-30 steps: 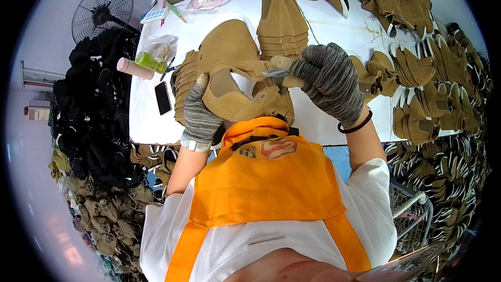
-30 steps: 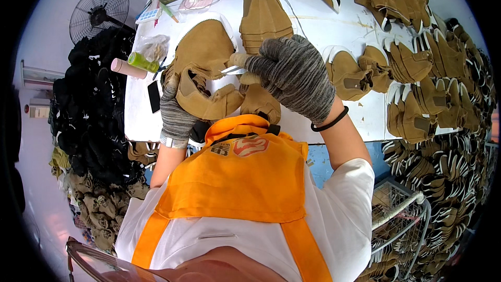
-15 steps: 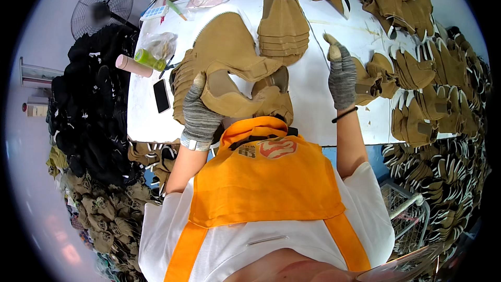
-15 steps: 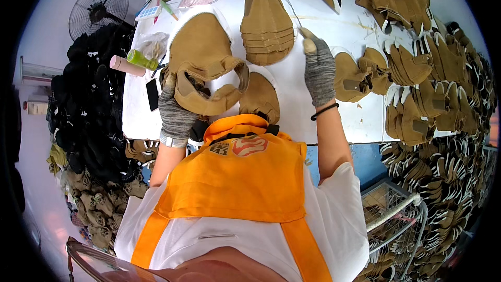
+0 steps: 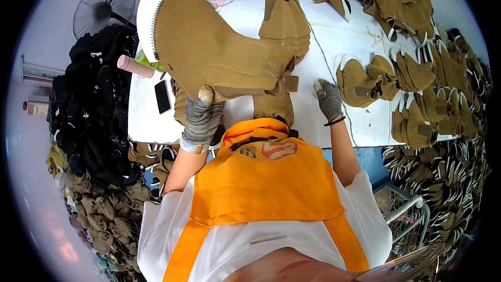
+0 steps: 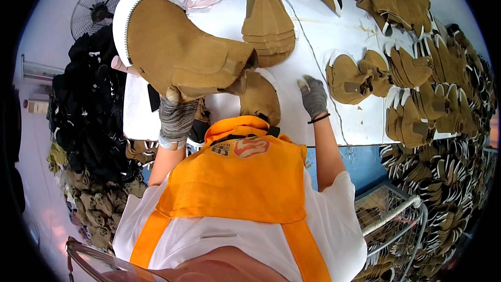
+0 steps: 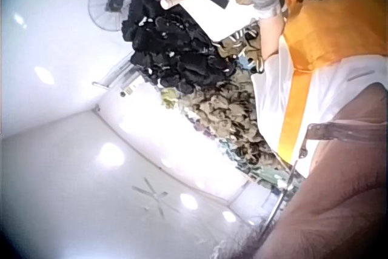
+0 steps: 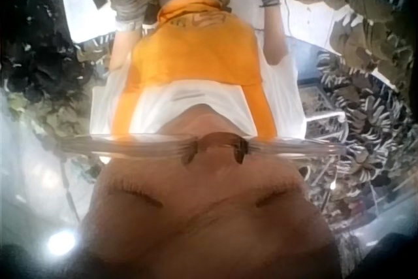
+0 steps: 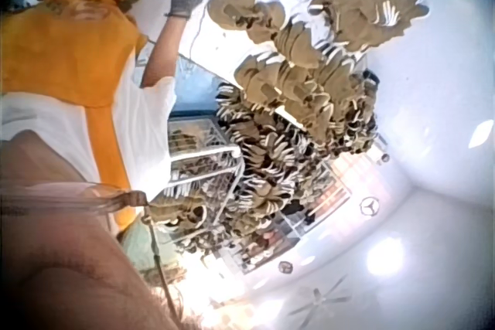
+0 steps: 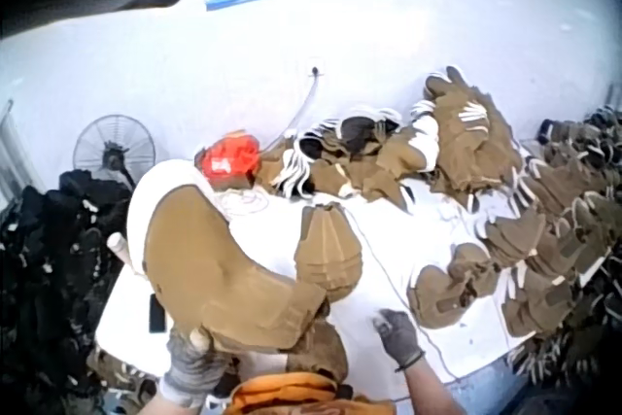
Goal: The person handles and turns over various tan-colored boot upper components by hand, occasionally using a small tool to trim or pick at the edges, before stacking them on a table.
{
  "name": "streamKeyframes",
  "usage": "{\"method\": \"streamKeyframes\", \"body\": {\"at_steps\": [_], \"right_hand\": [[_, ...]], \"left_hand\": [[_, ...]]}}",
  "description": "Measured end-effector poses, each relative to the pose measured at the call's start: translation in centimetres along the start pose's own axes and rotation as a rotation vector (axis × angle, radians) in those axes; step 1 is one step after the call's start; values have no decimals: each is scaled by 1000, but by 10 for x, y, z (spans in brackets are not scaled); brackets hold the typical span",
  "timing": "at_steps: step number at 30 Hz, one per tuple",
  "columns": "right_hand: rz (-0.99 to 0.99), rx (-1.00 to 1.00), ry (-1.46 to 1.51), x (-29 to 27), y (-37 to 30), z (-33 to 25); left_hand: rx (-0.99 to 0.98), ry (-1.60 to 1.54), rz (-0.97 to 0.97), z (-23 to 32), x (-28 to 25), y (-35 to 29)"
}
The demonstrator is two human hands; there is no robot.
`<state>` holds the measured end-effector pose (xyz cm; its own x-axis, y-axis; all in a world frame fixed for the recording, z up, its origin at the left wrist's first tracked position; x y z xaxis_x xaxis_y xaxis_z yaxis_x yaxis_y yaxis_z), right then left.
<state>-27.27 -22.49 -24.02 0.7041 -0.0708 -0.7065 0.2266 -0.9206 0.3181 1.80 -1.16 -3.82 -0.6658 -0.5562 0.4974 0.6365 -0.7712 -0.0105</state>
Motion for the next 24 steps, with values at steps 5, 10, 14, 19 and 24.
{"method": "streamKeyframes", "body": {"at_steps": [5,10,14,19,24], "right_hand": [[-429,174,961,-80,20,-168],[-329,77,1077,-102,2,-226],[-421,351,1289,-114,-2,-254],[-506,410,1481,-103,-5,-256],[-520,440,1571,-100,3,-254]], "left_hand": [[16,-57,-30,1,4,-1],[62,-12,-81,6,9,-6],[-12,-119,-129,3,7,-6],[-244,-452,-112,2,38,-15],[-356,-588,-122,5,52,-11]]}}
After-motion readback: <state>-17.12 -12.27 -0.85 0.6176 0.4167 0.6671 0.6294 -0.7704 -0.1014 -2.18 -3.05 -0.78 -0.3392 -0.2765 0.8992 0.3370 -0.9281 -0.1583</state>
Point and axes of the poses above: each hand's wrist, its own y-axis towards the middle knuckle, its own x-axis out of the palm, z = x × y, the point moved 6 cm from there along y, towards the middle knuckle, and after that the axes turned 11 degrees about z, right-handed, at the moved point
